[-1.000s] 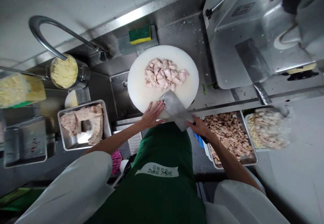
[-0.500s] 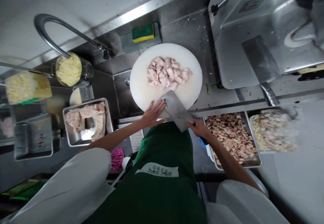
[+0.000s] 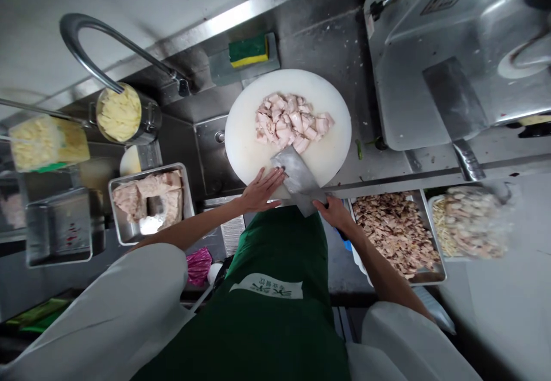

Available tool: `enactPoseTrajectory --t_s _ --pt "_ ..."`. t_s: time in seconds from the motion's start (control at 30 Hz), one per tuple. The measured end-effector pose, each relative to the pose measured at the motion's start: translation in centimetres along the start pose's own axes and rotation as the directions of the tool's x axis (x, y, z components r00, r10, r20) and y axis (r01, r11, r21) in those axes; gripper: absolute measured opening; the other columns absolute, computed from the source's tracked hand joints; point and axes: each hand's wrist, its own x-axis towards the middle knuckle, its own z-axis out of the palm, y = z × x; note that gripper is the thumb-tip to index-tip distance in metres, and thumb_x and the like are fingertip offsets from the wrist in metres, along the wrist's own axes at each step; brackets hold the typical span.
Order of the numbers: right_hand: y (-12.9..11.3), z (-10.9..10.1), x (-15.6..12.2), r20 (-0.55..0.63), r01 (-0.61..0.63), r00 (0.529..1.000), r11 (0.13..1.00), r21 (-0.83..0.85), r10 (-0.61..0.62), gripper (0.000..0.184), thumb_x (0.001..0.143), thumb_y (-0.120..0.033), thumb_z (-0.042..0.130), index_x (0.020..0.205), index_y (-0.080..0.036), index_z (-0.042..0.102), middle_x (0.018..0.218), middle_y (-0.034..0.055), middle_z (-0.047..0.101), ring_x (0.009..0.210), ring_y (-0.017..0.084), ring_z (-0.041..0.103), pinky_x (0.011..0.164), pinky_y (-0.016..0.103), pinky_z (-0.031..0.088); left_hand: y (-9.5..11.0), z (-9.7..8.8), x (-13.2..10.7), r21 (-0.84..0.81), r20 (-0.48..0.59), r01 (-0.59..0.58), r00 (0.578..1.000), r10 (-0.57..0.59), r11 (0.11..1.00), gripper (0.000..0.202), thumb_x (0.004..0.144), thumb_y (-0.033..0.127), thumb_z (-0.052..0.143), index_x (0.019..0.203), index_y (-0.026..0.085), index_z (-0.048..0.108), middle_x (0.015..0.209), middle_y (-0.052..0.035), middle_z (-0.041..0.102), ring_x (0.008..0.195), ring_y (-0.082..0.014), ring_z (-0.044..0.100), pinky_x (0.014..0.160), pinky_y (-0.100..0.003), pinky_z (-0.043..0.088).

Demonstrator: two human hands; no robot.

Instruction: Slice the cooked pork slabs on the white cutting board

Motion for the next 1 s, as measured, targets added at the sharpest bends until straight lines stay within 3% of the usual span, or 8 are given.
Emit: enactPoseTrajectory --t_s 0.1,0.3,0.47,0.7,0.87,1.0 --pt "-0.7 0.5 -0.3 -0.01 -0.013 1.0 1.0 -0.003 0.013 0.037 0.091 -0.052 0.052 0.076 -0.02 0.062 0.078 0.0109 0.071 0.08 0.024 0.066 0.068 0.028 0.043 -0.6 0.2 -0.2 -0.019 -0.016 -0.032 0.999 0.031 0.999 0.085 0.095 0.064 0.039 0.159 0.013 0.017 0.164 -0.014 0.02 0.153 -0.0313 0.019 0.126 -0.055 0.004" --pt "0.2 0.4 -1.2 0.017 -0.052 0.998 0.997 -0.061 0.053 0.036 0.089 -0.052 0.055 0.074 -0.02 0.062 0.081 0.0132 0.071 0.084 0.027 0.067 0.072 0.031 0.045 -1.9 0.5 -0.7 -0.055 -0.053 -0.1 0.994 0.097 0.994 0.084 0.095 0.065 0.038 0.159 0.015 0.016 0.163 -0.0142 0.023 0.153 -0.03 0.02 0.126 -0.055 0.004" --pt "-1.8 0.8 -0.5 -0.038 -0.035 0.999 0.999 -0.033 0.034 0.036 0.091 -0.051 0.051 0.084 -0.019 0.065 0.087 0.0135 0.073 0.089 0.026 0.067 0.073 0.031 0.045 -2.4 0.4 -0.7 -0.097 -0.069 -0.11 0.992 0.103 0.989 0.083 0.095 0.063 0.04 0.159 0.016 0.015 0.163 -0.0134 0.023 0.153 -0.029 0.02 0.126 -0.052 0.004" --pt "-0.4 0.2 -1.0 0.006 -0.049 0.999 0.995 -0.09 0.05 0.039 0.088 -0.055 0.053 0.074 -0.02 0.063 0.074 0.0105 0.07 0.076 0.024 0.065 0.067 0.03 0.044 -3.0 0.5 -0.6 -0.145 -0.068 -0.155 0.987 0.146 0.977 0.083 0.094 0.064 0.042 0.159 0.02 0.015 0.163 -0.0102 0.025 0.153 -0.0276 0.022 0.127 -0.051 0.003" --pt "-2.0 -0.2 0.2 -0.051 -0.009 0.999 0.994 -0.107 0.004 0.04 0.088 -0.056 0.052 0.076 -0.02 0.062 0.076 0.0107 0.069 0.079 0.025 0.064 0.066 0.029 0.041 -3.5 0.2 -0.7 -0.158 -0.039 -0.156 0.988 0.152 0.975 0.082 0.095 0.063 0.04 0.159 0.019 0.014 0.164 -0.0104 0.021 0.154 -0.0269 0.019 0.127 -0.051 0.0" --pt "-1.8 -1.0 0.0 0.009 0.022 1.0 0.995 -0.094 -0.021 0.039 0.088 -0.054 0.051 0.076 -0.019 0.063 0.071 0.0074 0.068 0.072 0.021 0.061 0.062 0.028 0.038 -3.7 0.1 -0.6 -0.16 -0.001 -0.179 0.983 0.181 0.971 0.081 0.095 0.064 0.039 0.159 0.02 0.015 0.164 -0.0091 0.021 0.153 -0.0264 0.019 0.127 -0.05 0.0"
